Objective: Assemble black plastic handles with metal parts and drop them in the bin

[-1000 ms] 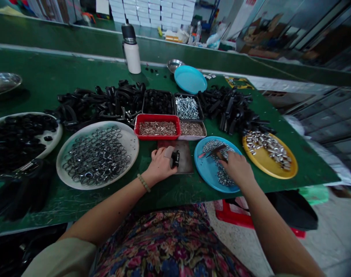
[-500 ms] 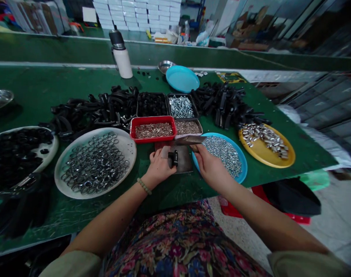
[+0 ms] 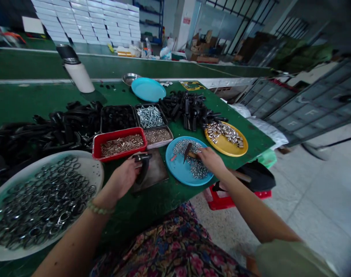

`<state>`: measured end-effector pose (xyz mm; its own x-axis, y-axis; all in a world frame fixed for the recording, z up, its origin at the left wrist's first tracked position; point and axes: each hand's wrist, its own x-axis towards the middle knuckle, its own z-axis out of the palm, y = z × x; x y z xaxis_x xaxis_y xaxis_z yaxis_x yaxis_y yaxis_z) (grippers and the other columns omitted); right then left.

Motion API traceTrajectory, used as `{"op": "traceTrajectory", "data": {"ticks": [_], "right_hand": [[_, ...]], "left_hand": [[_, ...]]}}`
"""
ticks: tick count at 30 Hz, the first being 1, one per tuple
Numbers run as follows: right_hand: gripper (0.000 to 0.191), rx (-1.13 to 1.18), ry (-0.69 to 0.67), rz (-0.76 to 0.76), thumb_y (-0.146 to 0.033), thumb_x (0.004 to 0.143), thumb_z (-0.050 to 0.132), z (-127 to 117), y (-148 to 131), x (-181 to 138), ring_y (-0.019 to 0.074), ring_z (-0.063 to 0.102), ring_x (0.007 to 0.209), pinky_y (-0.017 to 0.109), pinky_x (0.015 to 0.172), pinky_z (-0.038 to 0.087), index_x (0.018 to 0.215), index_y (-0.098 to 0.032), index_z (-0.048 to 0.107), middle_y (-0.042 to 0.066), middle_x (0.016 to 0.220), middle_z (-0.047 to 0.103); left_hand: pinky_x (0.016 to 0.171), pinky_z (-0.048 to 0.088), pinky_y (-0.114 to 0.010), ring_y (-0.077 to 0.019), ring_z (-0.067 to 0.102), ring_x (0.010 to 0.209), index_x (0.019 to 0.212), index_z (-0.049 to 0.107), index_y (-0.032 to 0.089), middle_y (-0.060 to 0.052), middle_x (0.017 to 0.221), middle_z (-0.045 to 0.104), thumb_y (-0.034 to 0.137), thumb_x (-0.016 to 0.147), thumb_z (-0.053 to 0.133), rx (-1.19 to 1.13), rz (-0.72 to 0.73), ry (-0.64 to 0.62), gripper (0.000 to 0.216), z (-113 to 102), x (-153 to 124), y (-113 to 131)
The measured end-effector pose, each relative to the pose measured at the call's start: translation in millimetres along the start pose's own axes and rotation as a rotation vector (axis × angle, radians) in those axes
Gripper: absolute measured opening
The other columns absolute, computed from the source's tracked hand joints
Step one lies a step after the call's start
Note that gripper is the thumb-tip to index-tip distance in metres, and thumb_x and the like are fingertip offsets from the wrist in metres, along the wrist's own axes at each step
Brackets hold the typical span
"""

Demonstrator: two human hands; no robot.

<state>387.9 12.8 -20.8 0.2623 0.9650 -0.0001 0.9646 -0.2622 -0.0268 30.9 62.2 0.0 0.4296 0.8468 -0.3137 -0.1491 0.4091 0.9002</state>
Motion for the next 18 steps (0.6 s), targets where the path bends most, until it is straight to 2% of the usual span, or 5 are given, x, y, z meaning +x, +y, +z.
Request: {"op": "traceTrajectory", "data": {"ticks": [3, 6, 9, 14, 18], "right_hand": [[0.036, 0.055, 0.019, 0.128, -0.018, 0.095, 0.038, -9.8, 45.0, 40.1, 0.0259, 0.058, 0.108, 0.035, 0.091, 0.043, 0.122, -0.007, 0.058, 0.023, 0.120, 0.059], [0.036, 0.123, -0.034, 0.137, -0.006, 0.085, 0.047, -15.7, 74.9, 70.1, 0.0261, 0.059, 0.106, 0.035, 0.091, 0.042, 0.118, -0.007, 0.062, 0.023, 0.118, 0.062], [0.032, 0.217, -0.058, 0.122, -0.003, 0.078, 0.056, -17.1, 86.3, 81.1, 0.0267, 0.062, 0.100, 0.037, 0.088, 0.041, 0.107, -0.008, 0.067, 0.021, 0.108, 0.066], [0.024, 0.488, 0.127, 0.192, -0.017, 0.084, 0.054, -22.7, 86.8, 67.1, 0.0249, 0.064, 0.091, 0.040, 0.082, 0.043, 0.103, -0.008, 0.064, 0.025, 0.099, 0.065], [0.024, 0.851, 0.275, 0.195, -0.031, 0.086, 0.052, -21.0, 42.9, 39.3, 0.0155, 0.066, 0.073, 0.031, 0.069, 0.052, 0.105, -0.019, 0.054, 0.011, 0.093, 0.065]], "left_hand": [[0.072, 0.056, -0.039, -0.0231, 0.066, 0.082, 0.107, 0.061, 0.022, -0.009, 0.097, 0.067, 0.050, 0.080, 0.051, -0.267, -0.060, -0.021, 0.041, 8.9, -8.4, 15.5], [0.067, 0.056, -0.030, -0.0158, 0.064, 0.073, 0.100, 0.059, 0.021, -0.003, 0.090, 0.066, 0.029, 0.072, 0.069, -0.260, 0.037, 0.148, 0.031, 24.6, -12.0, 18.8], [0.070, 0.055, -0.028, -0.0136, 0.065, 0.074, 0.102, 0.052, 0.022, -0.001, 0.090, 0.066, 0.017, 0.066, 0.072, -0.261, 0.111, 0.250, 0.042, 37.0, -8.7, 15.7], [0.073, 0.055, -0.029, -0.0136, 0.066, 0.077, 0.111, 0.041, 0.025, 0.001, 0.092, 0.066, 0.013, 0.064, 0.070, -0.273, 0.169, 0.229, 0.057, 39.6, -3.6, 7.7], [0.062, 0.051, -0.020, -0.0092, 0.062, 0.064, 0.109, 0.042, 0.024, 0.004, 0.081, 0.064, 0.015, 0.066, 0.071, -0.214, 0.222, 0.254, 0.052, 38.5, -1.9, 1.1]]}}
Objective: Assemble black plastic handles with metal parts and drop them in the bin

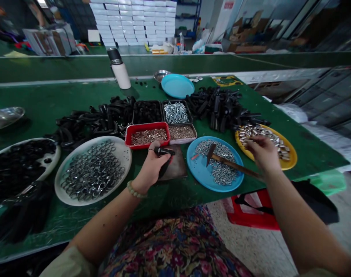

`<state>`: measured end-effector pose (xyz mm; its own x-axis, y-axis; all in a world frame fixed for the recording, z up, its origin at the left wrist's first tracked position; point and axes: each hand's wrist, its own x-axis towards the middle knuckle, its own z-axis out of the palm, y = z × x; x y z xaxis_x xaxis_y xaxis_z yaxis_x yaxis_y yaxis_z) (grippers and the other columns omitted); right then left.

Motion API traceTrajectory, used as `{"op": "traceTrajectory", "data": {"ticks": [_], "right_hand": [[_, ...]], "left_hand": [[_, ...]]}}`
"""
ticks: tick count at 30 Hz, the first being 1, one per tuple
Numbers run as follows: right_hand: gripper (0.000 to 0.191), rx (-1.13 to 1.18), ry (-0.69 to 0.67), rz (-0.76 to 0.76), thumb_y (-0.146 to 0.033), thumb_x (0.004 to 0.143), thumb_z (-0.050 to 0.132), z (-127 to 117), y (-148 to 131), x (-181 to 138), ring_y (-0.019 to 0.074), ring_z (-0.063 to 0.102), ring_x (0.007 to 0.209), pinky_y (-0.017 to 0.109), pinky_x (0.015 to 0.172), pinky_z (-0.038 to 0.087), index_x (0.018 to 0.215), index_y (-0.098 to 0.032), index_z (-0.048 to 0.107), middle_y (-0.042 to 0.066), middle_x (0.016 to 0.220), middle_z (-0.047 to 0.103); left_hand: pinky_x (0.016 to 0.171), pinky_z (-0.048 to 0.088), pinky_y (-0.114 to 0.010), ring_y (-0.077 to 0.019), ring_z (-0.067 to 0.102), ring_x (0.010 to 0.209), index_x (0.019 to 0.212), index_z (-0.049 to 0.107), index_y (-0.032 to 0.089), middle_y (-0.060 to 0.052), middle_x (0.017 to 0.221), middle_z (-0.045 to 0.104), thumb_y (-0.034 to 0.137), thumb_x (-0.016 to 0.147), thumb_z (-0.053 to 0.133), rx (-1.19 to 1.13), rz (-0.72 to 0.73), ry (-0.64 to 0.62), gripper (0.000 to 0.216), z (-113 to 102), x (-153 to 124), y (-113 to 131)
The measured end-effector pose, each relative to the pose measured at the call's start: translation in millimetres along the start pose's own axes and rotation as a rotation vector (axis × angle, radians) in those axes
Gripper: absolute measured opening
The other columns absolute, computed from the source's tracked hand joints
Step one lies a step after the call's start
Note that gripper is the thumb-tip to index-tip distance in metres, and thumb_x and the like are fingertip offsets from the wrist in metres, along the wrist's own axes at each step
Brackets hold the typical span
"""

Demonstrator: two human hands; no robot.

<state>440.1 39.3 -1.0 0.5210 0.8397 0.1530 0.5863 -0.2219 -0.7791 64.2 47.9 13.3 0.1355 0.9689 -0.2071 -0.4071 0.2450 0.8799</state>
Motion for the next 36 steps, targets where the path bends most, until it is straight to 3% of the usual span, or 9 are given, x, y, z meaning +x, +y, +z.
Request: {"op": "traceTrajectory", "data": {"ticks": [5, 8, 11, 17, 26, 29, 33, 34, 36], "right_hand": [[0.030, 0.698, -0.339, -0.029, -0.033, 0.068, 0.073, 61.3, -71.2, -73.5, 0.0120, 0.062, 0.065, 0.030, 0.067, 0.054, 0.092, -0.023, 0.058, -0.001, 0.085, 0.065], [0.027, 0.807, -0.502, -0.024, -0.035, 0.070, 0.075, 89.8, -109.7, -102.0, 0.0124, 0.062, 0.063, 0.029, 0.065, 0.052, 0.089, -0.022, 0.062, -0.001, 0.078, 0.066], [0.023, 0.838, -0.597, -0.051, -0.035, 0.072, 0.075, 111.0, -132.9, -111.5, 0.0120, 0.059, 0.059, 0.027, 0.061, 0.049, 0.086, -0.021, 0.063, -0.003, 0.065, 0.063], [0.022, 0.784, -0.691, -0.116, -0.036, 0.072, 0.074, 141.3, -155.7, -111.6, 0.0107, 0.053, 0.053, 0.026, 0.055, 0.043, 0.084, -0.021, 0.063, -0.005, 0.059, 0.058], [0.017, 0.634, -0.749, -0.187, -0.033, 0.076, 0.069, 147.7, -149.0, -105.1, 0.0116, 0.052, 0.054, 0.026, 0.055, 0.044, 0.084, -0.020, 0.060, -0.005, 0.060, 0.055], [0.008, 0.414, -0.699, -0.446, -0.026, 0.082, 0.064, 133.3, -154.5, -104.2, 0.0141, 0.057, 0.068, 0.029, 0.065, 0.047, 0.085, -0.019, 0.061, 0.000, 0.073, 0.060], [0.010, 0.113, -0.757, -0.883, -0.023, 0.088, 0.058, 118.7, -168.8, -81.6, 0.0168, 0.059, 0.093, 0.032, 0.083, 0.047, 0.096, -0.020, 0.064, 0.006, 0.098, 0.063], [0.014, 0.070, -0.758, -0.866, -0.025, 0.089, 0.057, 117.9, -168.3, -66.9, 0.0164, 0.059, 0.092, 0.031, 0.083, 0.047, 0.100, -0.020, 0.064, 0.006, 0.099, 0.064], [0.020, -0.062, -0.595, -0.620, -0.033, 0.091, 0.054, 118.3, -158.8, -26.9, 0.0158, 0.061, 0.089, 0.029, 0.081, 0.048, 0.104, -0.020, 0.062, 0.005, 0.100, 0.065]], "left_hand": [[0.056, 0.051, -0.022, -0.0095, 0.060, 0.059, 0.107, 0.043, 0.024, 0.004, 0.079, 0.060, 0.030, 0.073, 0.072, -0.048, -0.038, 0.076, 0.045, 0.6, -3.3, -0.4], [0.066, 0.055, -0.028, -0.0126, 0.063, 0.069, 0.110, 0.042, 0.025, 0.002, 0.087, 0.062, 0.037, 0.077, 0.068, -0.110, -0.061, 0.063, 0.044, -3.1, -7.8, 0.1], [0.080, 0.054, -0.031, -0.0130, 0.064, 0.078, 0.117, 0.041, 0.025, 0.001, 0.091, 0.063, 0.029, 0.074, 0.072, 0.008, 0.021, 0.033, 0.053, -11.1, -10.8, -3.6], [0.094, 0.049, -0.037, -0.0184, 0.064, 0.093, 0.125, 0.044, 0.022, -0.002, 0.097, 0.064, 0.019, 0.071, 0.073, 0.340, 0.271, -0.001, 0.062, -24.1, -9.8, -7.7], [0.093, 0.049, -0.041, -0.0217, 0.064, 0.096, 0.127, 0.048, 0.020, -0.004, 0.098, 0.066, 0.023, 0.072, 0.072, 0.517, 0.344, -0.061, 0.060, -36.4, -5.0, -6.1], [0.099, 0.045, -0.042, -0.0235, 0.062, 0.105, 0.121, 0.053, 0.018, -0.007, 0.110, 0.066, 0.026, 0.073, 0.070, 0.573, 0.341, -0.130, 0.052, -36.7, 2.0, -3.4], [0.100, 0.042, -0.040, -0.0242, 0.061, 0.104, 0.104, 0.065, 0.018, -0.005, 0.105, 0.069, 0.033, 0.074, 0.069, 0.719, 0.204, -0.383, 0.034, -27.7, 17.1, 9.6], [0.099, 0.043, -0.039, -0.0237, 0.062, 0.101, 0.100, 0.066, 0.017, -0.005, 0.101, 0.069, 0.034, 0.075, 0.069, 0.706, 0.159, -0.432, 0.030, -25.0, 20.1, 13.4], [0.093, 0.046, -0.036, -0.0219, 0.062, 0.095, 0.094, 0.066, 0.016, -0.005, 0.096, 0.070, 0.035, 0.076, 0.067, 0.623, 0.095, -0.430, 0.026, -21.4, 23.1, 20.3]]}}
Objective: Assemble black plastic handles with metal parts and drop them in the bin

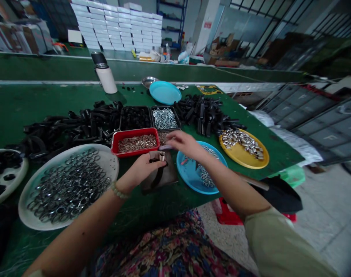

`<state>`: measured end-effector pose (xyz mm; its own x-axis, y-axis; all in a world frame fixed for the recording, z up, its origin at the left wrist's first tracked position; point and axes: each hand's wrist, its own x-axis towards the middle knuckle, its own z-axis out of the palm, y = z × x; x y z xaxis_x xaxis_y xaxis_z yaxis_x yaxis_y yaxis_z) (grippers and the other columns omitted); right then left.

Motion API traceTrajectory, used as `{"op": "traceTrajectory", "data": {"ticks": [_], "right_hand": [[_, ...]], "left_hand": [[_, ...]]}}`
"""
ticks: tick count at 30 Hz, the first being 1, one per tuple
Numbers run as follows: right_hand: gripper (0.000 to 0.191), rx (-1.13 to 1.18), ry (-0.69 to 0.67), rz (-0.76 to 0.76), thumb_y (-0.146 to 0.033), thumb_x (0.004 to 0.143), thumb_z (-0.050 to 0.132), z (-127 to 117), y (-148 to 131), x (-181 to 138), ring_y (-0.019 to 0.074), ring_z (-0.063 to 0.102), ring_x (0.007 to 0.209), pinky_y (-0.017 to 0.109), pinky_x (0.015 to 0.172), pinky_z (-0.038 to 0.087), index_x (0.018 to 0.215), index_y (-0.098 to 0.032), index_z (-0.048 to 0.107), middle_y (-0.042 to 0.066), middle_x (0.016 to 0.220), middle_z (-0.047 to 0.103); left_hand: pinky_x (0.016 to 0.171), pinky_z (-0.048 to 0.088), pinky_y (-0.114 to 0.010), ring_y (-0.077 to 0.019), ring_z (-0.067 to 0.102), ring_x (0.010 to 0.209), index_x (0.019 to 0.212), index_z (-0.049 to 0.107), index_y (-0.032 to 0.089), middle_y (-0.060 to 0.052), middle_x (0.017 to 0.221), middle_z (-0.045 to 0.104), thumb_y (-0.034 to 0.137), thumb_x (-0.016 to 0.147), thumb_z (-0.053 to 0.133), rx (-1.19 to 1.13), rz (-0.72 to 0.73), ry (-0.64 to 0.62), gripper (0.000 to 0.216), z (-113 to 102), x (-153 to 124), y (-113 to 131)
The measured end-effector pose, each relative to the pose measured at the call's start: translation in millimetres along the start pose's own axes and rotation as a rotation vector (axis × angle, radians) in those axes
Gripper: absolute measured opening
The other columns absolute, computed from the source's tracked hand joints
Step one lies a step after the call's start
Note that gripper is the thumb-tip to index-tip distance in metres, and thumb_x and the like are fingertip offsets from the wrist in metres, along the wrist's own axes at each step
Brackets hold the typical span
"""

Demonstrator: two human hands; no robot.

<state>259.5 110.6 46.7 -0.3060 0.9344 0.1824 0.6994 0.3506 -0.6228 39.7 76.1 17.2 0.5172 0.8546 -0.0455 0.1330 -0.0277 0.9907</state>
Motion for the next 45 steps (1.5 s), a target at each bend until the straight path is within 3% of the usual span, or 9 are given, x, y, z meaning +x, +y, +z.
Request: {"op": "traceTrajectory", "data": {"ticks": [2, 4, 10, 14, 17, 20, 27, 36, 45], "right_hand": [[0.024, -0.184, 0.271, 0.482, -0.036, 0.094, 0.047, -17.7, 41.5, 21.5, 0.0174, 0.061, 0.093, 0.029, 0.084, 0.047, 0.104, -0.018, 0.061, 0.008, 0.102, 0.066], [0.029, -0.260, 0.380, 0.677, -0.030, 0.090, 0.055, -31.1, 81.7, 38.6, 0.0248, 0.057, 0.108, 0.037, 0.092, 0.044, 0.112, -0.012, 0.057, 0.018, 0.115, 0.061], [0.037, -0.218, 0.505, 0.868, -0.009, 0.078, 0.062, -37.0, 132.3, 63.1, 0.0342, 0.044, 0.127, 0.049, 0.102, 0.037, 0.114, -0.003, 0.055, 0.032, 0.128, 0.049], [0.035, -0.041, 0.523, 0.932, -0.006, 0.066, 0.066, -50.6, 134.4, 63.5, 0.0324, 0.060, 0.105, 0.043, 0.087, 0.049, 0.100, -0.004, 0.058, 0.025, 0.101, 0.062], [0.026, 0.154, 0.529, 0.885, -0.010, 0.066, 0.063, -56.5, 125.4, 50.5, 0.0200, 0.063, 0.068, 0.031, 0.062, 0.052, 0.090, -0.010, 0.056, 0.009, 0.071, 0.061], [0.027, 0.315, 0.578, 0.769, -0.018, 0.073, 0.056, -38.3, 95.7, 22.5, 0.0094, 0.049, 0.049, 0.022, 0.049, 0.046, 0.099, -0.017, 0.049, -0.001, 0.069, 0.055], [0.037, 0.941, 0.384, 0.233, -0.058, 0.084, 0.049, 35.4, -11.9, -59.0, 0.0122, 0.054, 0.061, 0.026, 0.050, 0.048, 0.104, -0.026, 0.047, 0.003, 0.094, 0.055], [0.040, 0.671, 0.024, 0.269, -0.059, 0.088, 0.048, 50.1, -64.4, -71.8, 0.0129, 0.048, 0.055, 0.024, 0.043, 0.041, 0.071, -0.023, 0.044, -0.002, 0.064, 0.045], [0.036, 0.335, -0.161, 0.078, -0.042, 0.092, 0.043, 29.5, -77.8, -57.9, 0.0137, 0.046, 0.062, 0.027, 0.056, 0.033, 0.064, -0.021, 0.045, -0.001, 0.062, 0.047]], "left_hand": [[0.087, 0.047, -0.033, -0.0194, 0.062, 0.089, 0.091, 0.065, 0.016, -0.004, 0.092, 0.069, 0.034, 0.076, 0.065, -0.068, -0.031, 0.083, 0.023, -2.5, -0.6, 5.0], [0.081, 0.048, -0.030, -0.0175, 0.061, 0.082, 0.086, 0.063, 0.016, -0.003, 0.085, 0.068, 0.032, 0.074, 0.067, -0.048, -0.048, 0.134, 0.020, -5.0, -3.9, 8.9], [0.071, 0.048, -0.027, -0.0167, 0.060, 0.075, 0.083, 0.060, 0.018, -0.001, 0.079, 0.066, 0.033, 0.077, 0.064, 0.158, 0.009, 0.114, 0.016, -8.0, -15.3, 24.0], [0.072, 0.046, -0.027, -0.0159, 0.057, 0.076, 0.093, 0.056, 0.019, 0.000, 0.081, 0.062, 0.032, 0.085, 0.054, 0.300, 0.076, 0.218, 0.015, -6.5, -22.0, 25.7], [0.069, 0.043, -0.027, -0.0153, 0.052, 0.071, 0.089, 0.052, 0.019, 0.000, 0.077, 0.057, 0.031, 0.087, 0.049, 0.437, 0.103, 0.273, 0.012, -5.8, -23.6, 19.0], [0.069, 0.043, -0.028, -0.0157, 0.052, 0.070, 0.085, 0.050, 0.019, 0.000, 0.075, 0.055, 0.031, 0.088, 0.047, 0.477, 0.105, 0.236, 0.013, -5.3, -23.9, 14.2], [0.070, 0.043, -0.028, -0.0161, 0.053, 0.072, 0.089, 0.054, 0.018, -0.001, 0.080, 0.059, 0.032, 0.089, 0.049, 0.424, 0.067, 0.129, 0.014, -4.8, -34.8, 24.1], [0.084, 0.045, -0.029, -0.0189, 0.059, 0.089, 0.106, 0.058, 0.019, -0.004, 0.098, 0.065, 0.034, 0.091, 0.049, 0.399, 0.147, 0.079, 0.023, 1.9, -48.8, 29.4], [0.072, 0.044, -0.028, -0.0172, 0.058, 0.071, 0.098, 0.063, 0.018, -0.004, 0.081, 0.064, 0.040, 0.090, 0.050, 0.748, 0.176, -0.020, 0.027, -8.3, -51.4, 26.2]]}}
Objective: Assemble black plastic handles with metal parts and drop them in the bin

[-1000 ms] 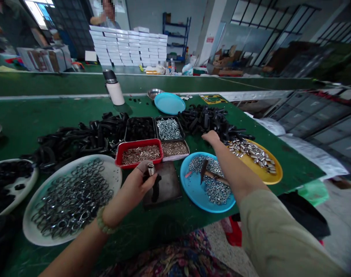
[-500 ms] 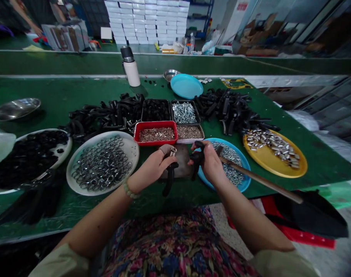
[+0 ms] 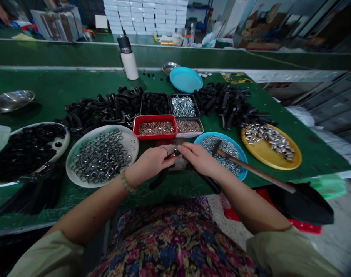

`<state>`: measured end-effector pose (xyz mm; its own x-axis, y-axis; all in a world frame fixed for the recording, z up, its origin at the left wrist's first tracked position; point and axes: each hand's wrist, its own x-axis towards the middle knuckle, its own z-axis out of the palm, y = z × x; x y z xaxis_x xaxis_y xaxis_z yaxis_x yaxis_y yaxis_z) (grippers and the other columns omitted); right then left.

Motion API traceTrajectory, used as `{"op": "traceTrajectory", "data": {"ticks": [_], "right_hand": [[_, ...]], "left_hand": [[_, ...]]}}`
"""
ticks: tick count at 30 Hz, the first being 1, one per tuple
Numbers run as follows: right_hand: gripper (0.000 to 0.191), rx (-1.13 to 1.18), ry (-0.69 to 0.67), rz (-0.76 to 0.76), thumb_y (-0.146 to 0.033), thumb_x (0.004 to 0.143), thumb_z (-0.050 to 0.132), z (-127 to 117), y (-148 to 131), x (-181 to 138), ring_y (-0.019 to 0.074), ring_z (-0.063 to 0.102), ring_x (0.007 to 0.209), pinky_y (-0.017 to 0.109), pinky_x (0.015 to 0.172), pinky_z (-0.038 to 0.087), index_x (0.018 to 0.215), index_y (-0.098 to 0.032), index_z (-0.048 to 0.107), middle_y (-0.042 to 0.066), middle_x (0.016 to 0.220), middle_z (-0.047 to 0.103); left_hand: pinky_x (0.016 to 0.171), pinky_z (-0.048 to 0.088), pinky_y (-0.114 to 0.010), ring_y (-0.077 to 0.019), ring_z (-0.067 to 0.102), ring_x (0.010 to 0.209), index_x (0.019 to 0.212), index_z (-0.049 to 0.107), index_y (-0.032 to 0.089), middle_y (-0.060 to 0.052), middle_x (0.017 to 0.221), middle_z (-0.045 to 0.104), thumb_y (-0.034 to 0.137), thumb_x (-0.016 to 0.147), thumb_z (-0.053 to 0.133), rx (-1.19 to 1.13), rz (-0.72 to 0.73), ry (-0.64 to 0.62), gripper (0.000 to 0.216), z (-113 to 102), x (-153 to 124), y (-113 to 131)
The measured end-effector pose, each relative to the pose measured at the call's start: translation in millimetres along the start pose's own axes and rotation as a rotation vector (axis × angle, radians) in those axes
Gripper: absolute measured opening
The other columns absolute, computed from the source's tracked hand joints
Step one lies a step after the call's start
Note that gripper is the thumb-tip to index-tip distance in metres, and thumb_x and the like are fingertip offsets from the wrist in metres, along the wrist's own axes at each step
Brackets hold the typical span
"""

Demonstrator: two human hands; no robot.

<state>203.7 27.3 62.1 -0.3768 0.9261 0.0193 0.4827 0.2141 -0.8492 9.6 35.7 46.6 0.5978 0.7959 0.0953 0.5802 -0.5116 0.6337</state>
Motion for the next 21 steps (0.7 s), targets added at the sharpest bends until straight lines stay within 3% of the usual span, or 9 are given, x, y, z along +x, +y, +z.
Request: {"op": "traceTrajectory", "data": {"ticks": [3, 9, 11, 14, 16, 18, 21], "right_hand": [[0.037, 0.005, 0.008, 0.006, -0.043, 0.093, 0.041, 6.0, -2.5, 2.8, 0.0141, 0.045, 0.060, 0.028, 0.056, 0.032, 0.063, -0.022, 0.044, -0.001, 0.061, 0.047], [0.040, 0.198, 0.347, 0.056, -0.053, 0.095, 0.034, 46.1, 7.1, -7.2, 0.0162, 0.048, 0.065, 0.030, 0.060, 0.038, 0.068, -0.024, 0.041, -0.001, 0.065, 0.048], [0.043, 0.252, 0.351, 0.048, -0.058, 0.094, 0.033, 48.0, 17.1, -7.1, 0.0167, 0.049, 0.066, 0.030, 0.061, 0.040, 0.069, -0.024, 0.042, -0.001, 0.067, 0.048], [0.050, 0.241, 0.228, -0.028, -0.063, 0.094, 0.023, 29.0, 36.9, 15.0, 0.0175, 0.053, 0.072, 0.030, 0.066, 0.043, 0.077, -0.023, 0.050, 0.001, 0.075, 0.056], [0.052, 0.027, 0.178, -0.109, -0.058, 0.097, 0.021, 9.3, 48.6, 48.0, 0.0194, 0.056, 0.084, 0.032, 0.077, 0.044, 0.086, -0.022, 0.057, 0.004, 0.086, 0.062], [0.039, -0.416, 0.129, -0.147, -0.047, 0.096, 0.037, -5.6, 56.3, 89.9, 0.0239, 0.054, 0.098, 0.038, 0.088, 0.040, 0.090, -0.019, 0.063, 0.010, 0.098, 0.064], [0.017, -0.902, -0.052, -0.154, -0.026, 0.084, 0.059, -7.9, 60.9, 146.4, 0.0327, 0.047, 0.110, 0.048, 0.094, 0.033, 0.088, -0.014, 0.070, 0.017, 0.105, 0.066]], "left_hand": [[0.071, 0.044, -0.028, -0.0175, 0.058, 0.070, 0.095, 0.062, 0.018, -0.004, 0.079, 0.064, 0.040, 0.091, 0.048, -0.030, -0.022, -0.020, 0.027, 5.1, -2.0, 0.2], [0.083, 0.045, -0.030, -0.0201, 0.061, 0.090, 0.104, 0.060, 0.018, -0.005, 0.097, 0.067, 0.033, 0.093, 0.044, -0.236, -0.098, 0.161, 0.025, 26.9, -0.1, 11.7], [0.086, 0.045, -0.031, -0.0209, 0.061, 0.093, 0.107, 0.060, 0.019, -0.006, 0.100, 0.066, 0.034, 0.092, 0.045, -0.259, -0.110, 0.160, 0.025, 26.3, -0.4, 10.8], [0.091, 0.046, -0.033, -0.0208, 0.060, 0.097, 0.118, 0.054, 0.019, -0.007, 0.108, 0.064, 0.031, 0.088, 0.054, -0.331, -0.064, 0.171, 0.032, 13.5, -3.6, 1.8], [0.093, 0.045, -0.034, -0.0202, 0.059, 0.100, 0.124, 0.048, 0.020, -0.008, 0.113, 0.062, 0.028, 0.085, 0.058, -0.305, -0.033, 0.252, 0.041, 4.9, -6.0, -6.0], [0.095, 0.044, -0.037, -0.0210, 0.057, 0.102, 0.123, 0.048, 0.020, -0.008, 0.112, 0.060, 0.026, 0.086, 0.057, -0.123, -0.028, 0.302, 0.039, 4.5, -7.0, -11.2], [0.095, 0.043, -0.038, -0.0229, 0.055, 0.102, 0.119, 0.053, 0.019, -0.009, 0.106, 0.059, 0.019, 0.089, 0.048, 0.240, 0.001, 0.084, 0.031, 21.0, -6.6, -12.2]]}}
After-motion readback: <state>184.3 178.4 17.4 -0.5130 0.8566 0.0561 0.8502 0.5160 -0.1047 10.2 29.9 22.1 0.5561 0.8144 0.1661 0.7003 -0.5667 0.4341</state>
